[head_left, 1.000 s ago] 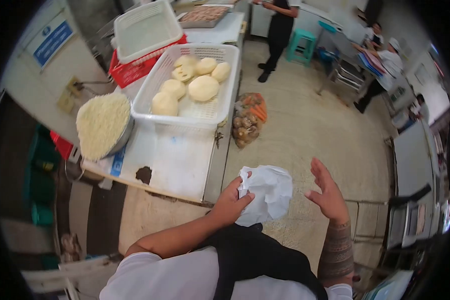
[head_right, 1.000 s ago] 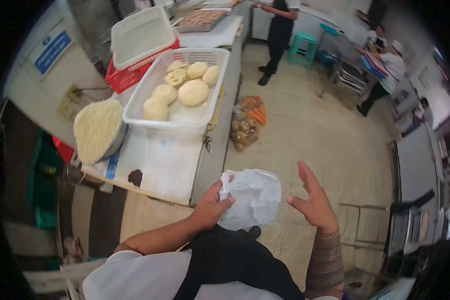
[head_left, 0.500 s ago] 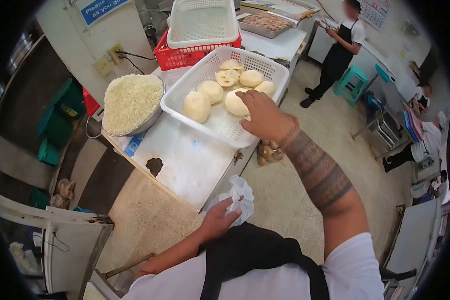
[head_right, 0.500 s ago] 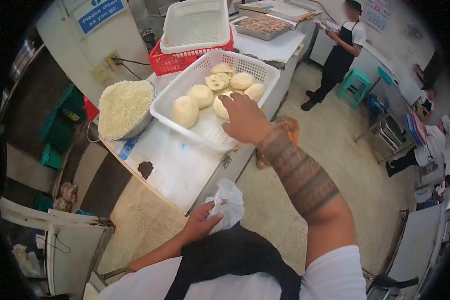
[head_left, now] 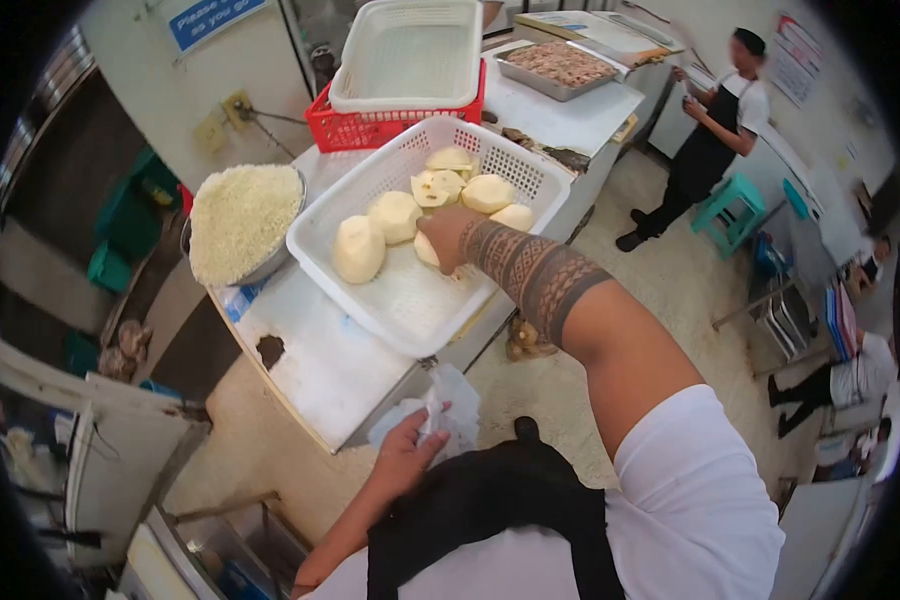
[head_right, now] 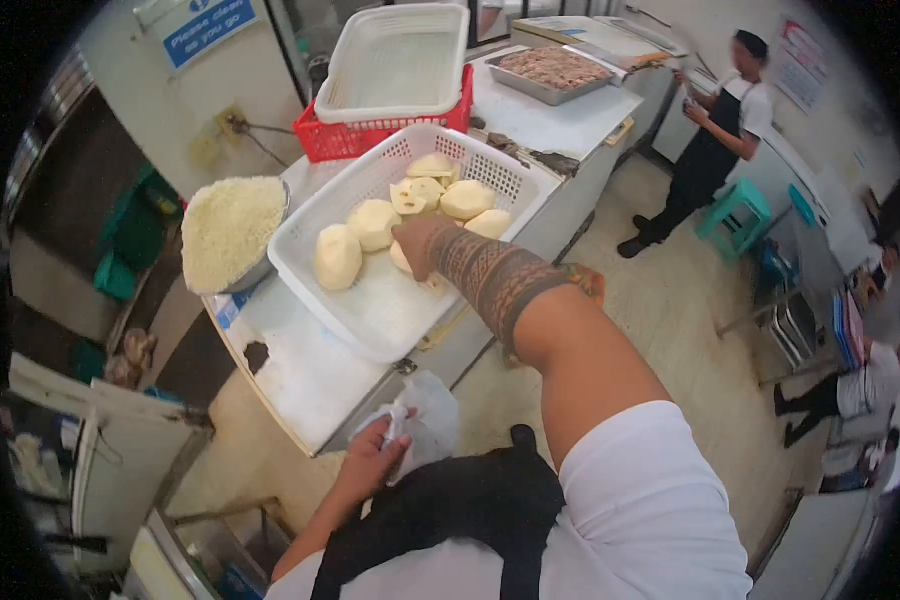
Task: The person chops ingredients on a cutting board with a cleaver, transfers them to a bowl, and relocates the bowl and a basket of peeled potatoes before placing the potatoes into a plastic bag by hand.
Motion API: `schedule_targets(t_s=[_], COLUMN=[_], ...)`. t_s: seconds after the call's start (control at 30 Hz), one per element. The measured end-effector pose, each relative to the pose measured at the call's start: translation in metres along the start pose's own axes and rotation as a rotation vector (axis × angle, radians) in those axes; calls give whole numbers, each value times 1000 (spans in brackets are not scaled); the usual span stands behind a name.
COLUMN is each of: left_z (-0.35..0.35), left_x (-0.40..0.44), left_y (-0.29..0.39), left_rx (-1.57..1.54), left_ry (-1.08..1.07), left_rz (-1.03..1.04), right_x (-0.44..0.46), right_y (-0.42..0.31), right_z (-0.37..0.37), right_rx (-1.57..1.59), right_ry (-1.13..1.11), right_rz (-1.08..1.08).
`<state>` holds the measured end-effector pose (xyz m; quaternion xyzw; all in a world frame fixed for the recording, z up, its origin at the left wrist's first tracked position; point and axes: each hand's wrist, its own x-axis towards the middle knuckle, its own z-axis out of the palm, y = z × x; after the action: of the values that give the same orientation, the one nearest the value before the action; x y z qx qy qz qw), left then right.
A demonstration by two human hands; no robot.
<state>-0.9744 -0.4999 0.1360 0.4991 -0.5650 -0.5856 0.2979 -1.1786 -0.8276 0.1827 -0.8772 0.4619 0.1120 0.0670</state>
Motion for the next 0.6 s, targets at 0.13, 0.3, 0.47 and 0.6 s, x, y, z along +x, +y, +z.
schedule_targets(t_s=[0.13, 0.3, 0.47, 0.6], left_z=[31, 71, 102, 114], left_x=[6, 8, 5, -9], left_y=[25, 67, 92, 100], left_rx=[-40, -531, -532, -617], left_ry=[180, 322, 624, 757], left_rz=[15, 94, 113, 168], right_x=[12, 16, -20, -18], right_y=[18, 51, 13, -35], right_z=[11, -6, -12, -22], right_rx=[274, 815, 586, 206], right_ry=[136, -67, -50, -119], right_rz=[-64, -2, -62, -237])
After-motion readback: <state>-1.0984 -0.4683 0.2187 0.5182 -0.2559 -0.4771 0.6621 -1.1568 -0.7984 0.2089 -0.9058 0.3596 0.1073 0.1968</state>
